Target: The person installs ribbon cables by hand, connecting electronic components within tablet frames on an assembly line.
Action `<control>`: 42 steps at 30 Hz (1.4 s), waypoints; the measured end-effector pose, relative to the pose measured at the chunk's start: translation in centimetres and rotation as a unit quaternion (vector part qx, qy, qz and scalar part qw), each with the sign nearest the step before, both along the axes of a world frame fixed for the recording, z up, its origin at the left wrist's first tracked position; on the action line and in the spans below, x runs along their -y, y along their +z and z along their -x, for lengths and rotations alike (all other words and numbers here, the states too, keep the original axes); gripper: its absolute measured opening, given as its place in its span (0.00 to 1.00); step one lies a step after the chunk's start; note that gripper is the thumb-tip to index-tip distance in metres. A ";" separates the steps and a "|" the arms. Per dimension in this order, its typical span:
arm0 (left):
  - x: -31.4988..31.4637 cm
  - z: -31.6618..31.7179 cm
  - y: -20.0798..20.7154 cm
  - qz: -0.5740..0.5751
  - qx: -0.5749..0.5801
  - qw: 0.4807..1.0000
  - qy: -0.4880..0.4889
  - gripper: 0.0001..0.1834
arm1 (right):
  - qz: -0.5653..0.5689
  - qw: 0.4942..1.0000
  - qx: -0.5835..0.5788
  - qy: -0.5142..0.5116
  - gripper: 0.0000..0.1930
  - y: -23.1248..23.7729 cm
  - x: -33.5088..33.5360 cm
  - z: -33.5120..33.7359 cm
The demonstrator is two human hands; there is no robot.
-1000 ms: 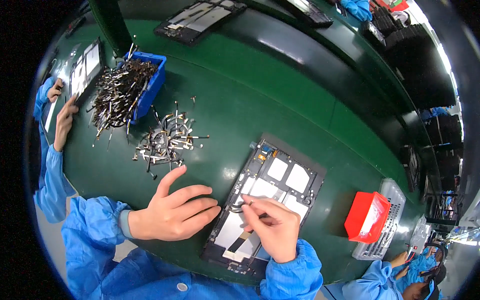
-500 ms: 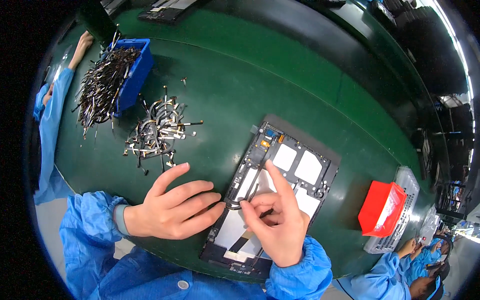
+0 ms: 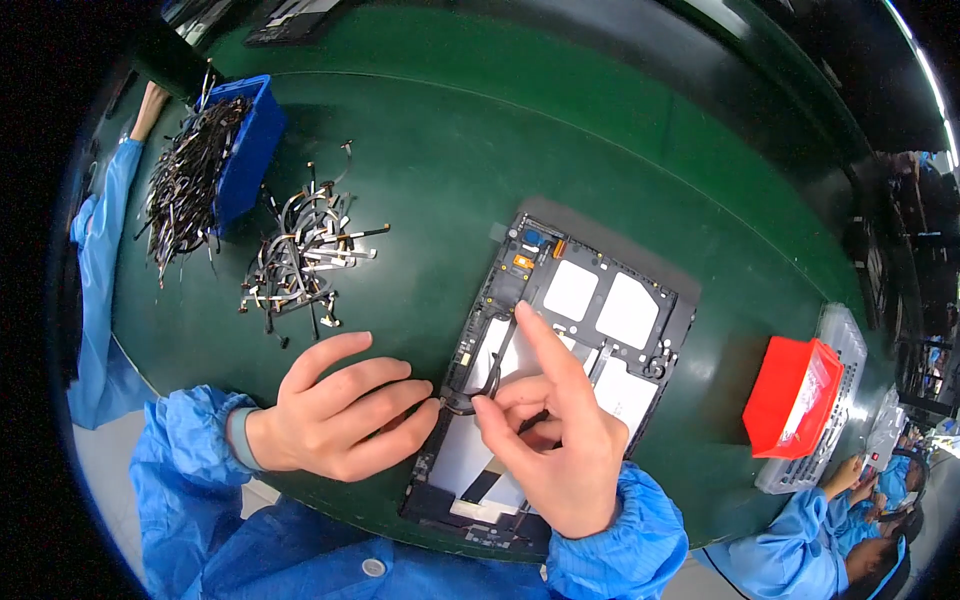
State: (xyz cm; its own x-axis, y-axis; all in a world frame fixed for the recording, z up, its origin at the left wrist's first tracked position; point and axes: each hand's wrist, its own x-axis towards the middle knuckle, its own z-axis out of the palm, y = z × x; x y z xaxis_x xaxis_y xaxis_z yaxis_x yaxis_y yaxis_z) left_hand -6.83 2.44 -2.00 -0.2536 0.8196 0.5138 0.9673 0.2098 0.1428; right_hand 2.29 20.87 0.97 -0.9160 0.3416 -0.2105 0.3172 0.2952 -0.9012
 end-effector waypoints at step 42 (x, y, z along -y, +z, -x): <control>-2.3 -2.7 0.6 0.037 -0.059 0.997 -0.023 0.05 | 0.029 0.998 -0.036 -0.051 0.07 -0.5 -0.8 0.5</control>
